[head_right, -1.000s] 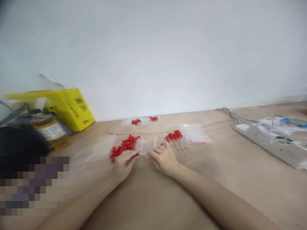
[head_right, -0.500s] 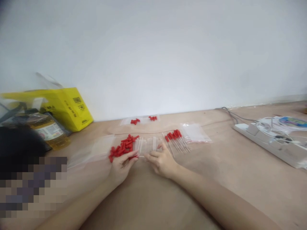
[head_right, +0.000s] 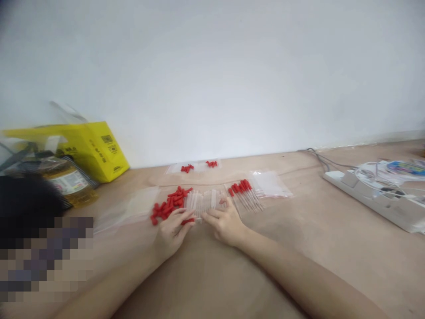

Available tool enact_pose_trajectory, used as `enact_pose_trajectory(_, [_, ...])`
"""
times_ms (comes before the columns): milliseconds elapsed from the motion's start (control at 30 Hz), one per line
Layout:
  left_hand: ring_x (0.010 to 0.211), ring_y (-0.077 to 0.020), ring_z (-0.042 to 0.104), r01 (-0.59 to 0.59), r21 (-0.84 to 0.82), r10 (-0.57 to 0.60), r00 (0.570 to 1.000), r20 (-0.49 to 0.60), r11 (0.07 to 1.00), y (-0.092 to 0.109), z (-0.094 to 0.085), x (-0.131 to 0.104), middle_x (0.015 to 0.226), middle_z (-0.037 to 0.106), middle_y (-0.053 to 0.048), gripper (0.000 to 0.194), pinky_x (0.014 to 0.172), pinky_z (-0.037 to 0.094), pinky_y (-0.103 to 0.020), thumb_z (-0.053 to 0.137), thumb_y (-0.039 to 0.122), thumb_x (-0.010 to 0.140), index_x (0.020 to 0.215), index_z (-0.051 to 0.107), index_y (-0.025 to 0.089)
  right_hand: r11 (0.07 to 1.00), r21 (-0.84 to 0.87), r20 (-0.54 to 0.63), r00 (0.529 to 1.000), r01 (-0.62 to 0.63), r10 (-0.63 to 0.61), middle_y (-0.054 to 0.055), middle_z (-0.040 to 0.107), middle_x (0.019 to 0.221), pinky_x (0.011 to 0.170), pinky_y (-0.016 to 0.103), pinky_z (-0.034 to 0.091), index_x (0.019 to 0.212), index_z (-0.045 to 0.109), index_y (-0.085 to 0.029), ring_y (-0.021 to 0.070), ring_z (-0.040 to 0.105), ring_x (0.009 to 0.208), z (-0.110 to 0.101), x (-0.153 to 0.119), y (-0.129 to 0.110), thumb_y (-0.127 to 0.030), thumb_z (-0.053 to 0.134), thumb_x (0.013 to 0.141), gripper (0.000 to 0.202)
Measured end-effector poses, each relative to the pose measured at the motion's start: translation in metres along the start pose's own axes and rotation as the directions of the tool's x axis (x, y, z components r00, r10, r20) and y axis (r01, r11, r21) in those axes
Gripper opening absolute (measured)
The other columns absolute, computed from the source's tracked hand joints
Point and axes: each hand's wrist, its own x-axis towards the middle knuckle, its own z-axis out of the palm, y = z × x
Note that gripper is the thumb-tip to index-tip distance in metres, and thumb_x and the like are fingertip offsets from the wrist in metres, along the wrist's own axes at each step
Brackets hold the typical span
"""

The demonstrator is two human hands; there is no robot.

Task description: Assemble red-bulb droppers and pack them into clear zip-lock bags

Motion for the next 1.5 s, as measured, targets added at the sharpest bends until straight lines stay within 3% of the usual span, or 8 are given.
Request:
enact_pose_trajectory(300, [0.076,-0.0160,0.056,0.042,0.208,-0.050,0.998,0.035,0.977,0.005,-0.008,0.007,0.071,0.066,0.000,0.014,0.092,0.028,-0.041,0.053,0.032,0.080,0.084,0.064,0.025,0.994,-0.040,-0.028,0.995,-0.100,0.099,-0.001,0.056,0.059,0.085,0.037,0.020,0.085,0.060,-0.021,0.0125,0.047,0.068,-0.003,0.000,-0.002,-0.018,0.043,0.082,0.018])
enact_pose_trajectory(633, [0.072,-0.0158,0.056,0.038,0.142,-0.050,0.996,0.078,0.989,0.011,-0.006,0.005,0.070,0.066,0.003,0.008,0.093,0.020,-0.045,0.054,0.028,0.078,0.076,0.062,0.025,0.997,-0.024,-0.084,0.994,-0.076,0.074,-0.003,0.057,0.059,0.093,0.042,0.015,0.076,0.056,-0.020,0.0119,0.050,0.073,-0.002,-0.001,-0.009,-0.011,0.041,0.079,0.019])
enact_pose_trajectory(933, [0.075,-0.0158,0.056,0.062,0.153,-0.080,0.990,0.112,0.986,0.006,-0.006,0.006,0.074,0.067,0.003,0.009,0.094,0.018,-0.045,0.054,0.028,0.078,0.082,0.063,0.027,0.999,-0.035,-0.033,0.999,-0.035,0.034,-0.002,0.060,0.064,0.091,0.042,0.016,0.080,0.058,-0.022,0.0142,0.048,0.080,-0.002,0.002,-0.003,-0.014,0.044,0.082,0.017])
enact_pose_trajectory(1067, [0.080,-0.0174,0.055,0.045,0.220,-0.071,0.991,0.115,0.974,-0.001,-0.007,0.006,0.079,0.066,0.002,0.015,0.094,0.018,-0.046,0.055,0.031,0.078,0.091,0.062,0.029,0.995,-0.103,0.135,0.990,-0.016,0.030,0.002,0.060,0.072,0.075,0.033,0.027,0.079,0.060,-0.020,0.0146,0.046,0.073,-0.004,0.005,0.003,-0.016,0.045,0.082,0.015])
enact_pose_trajectory(1200, [0.093,-0.0224,0.051,0.152,0.330,-0.177,0.983,0.048,0.932,-0.007,-0.008,0.005,0.094,0.063,-0.005,0.034,0.092,0.023,-0.046,0.057,0.033,0.075,0.108,0.055,0.024,0.938,-0.192,0.279,0.901,-0.288,0.334,0.006,0.058,0.076,0.060,0.025,0.029,0.077,0.060,-0.016,0.0140,0.048,0.068,-0.009,0.003,0.027,-0.015,0.044,0.080,0.016])
enact_pose_trajectory(1300, [0.094,-0.0235,0.050,0.239,0.373,-0.261,0.965,0.009,0.896,-0.010,-0.008,0.004,0.094,0.062,-0.006,0.028,0.091,0.024,-0.047,0.056,0.030,0.074,0.101,0.059,0.022,0.761,-0.278,0.255,0.718,-0.587,0.647,0.008,0.058,0.083,0.059,0.024,0.031,0.083,0.060,-0.014,0.0145,0.052,0.070,-0.013,0.000,0.050,-0.020,0.037,0.085,0.024])
enact_pose_trajectory(1400, [0.093,-0.0231,0.051,0.251,0.377,-0.274,0.962,0.009,0.892,-0.011,-0.007,0.004,0.092,0.062,-0.004,0.020,0.091,0.023,-0.048,0.057,0.028,0.073,0.092,0.062,0.024,0.652,-0.326,0.283,0.587,-0.685,0.758,0.010,0.060,0.082,0.060,0.024,0.032,0.081,0.060,-0.013,0.0170,0.055,0.073,-0.018,-0.002,0.063,-0.024,0.036,0.086,0.026])
enact_pose_trajectory(1500, [0.092,-0.0227,0.051,0.244,0.376,-0.265,0.964,0.004,0.894,-0.011,-0.007,0.003,0.091,0.062,-0.003,0.014,0.092,0.022,-0.048,0.058,0.027,0.072,0.084,0.063,0.025,0.629,-0.367,0.323,0.541,-0.685,0.777,0.011,0.061,0.081,0.059,0.024,0.033,0.080,0.060,-0.013,0.0184,0.057,0.075,-0.020,-0.002,0.064,-0.020,0.037,0.085,0.025])
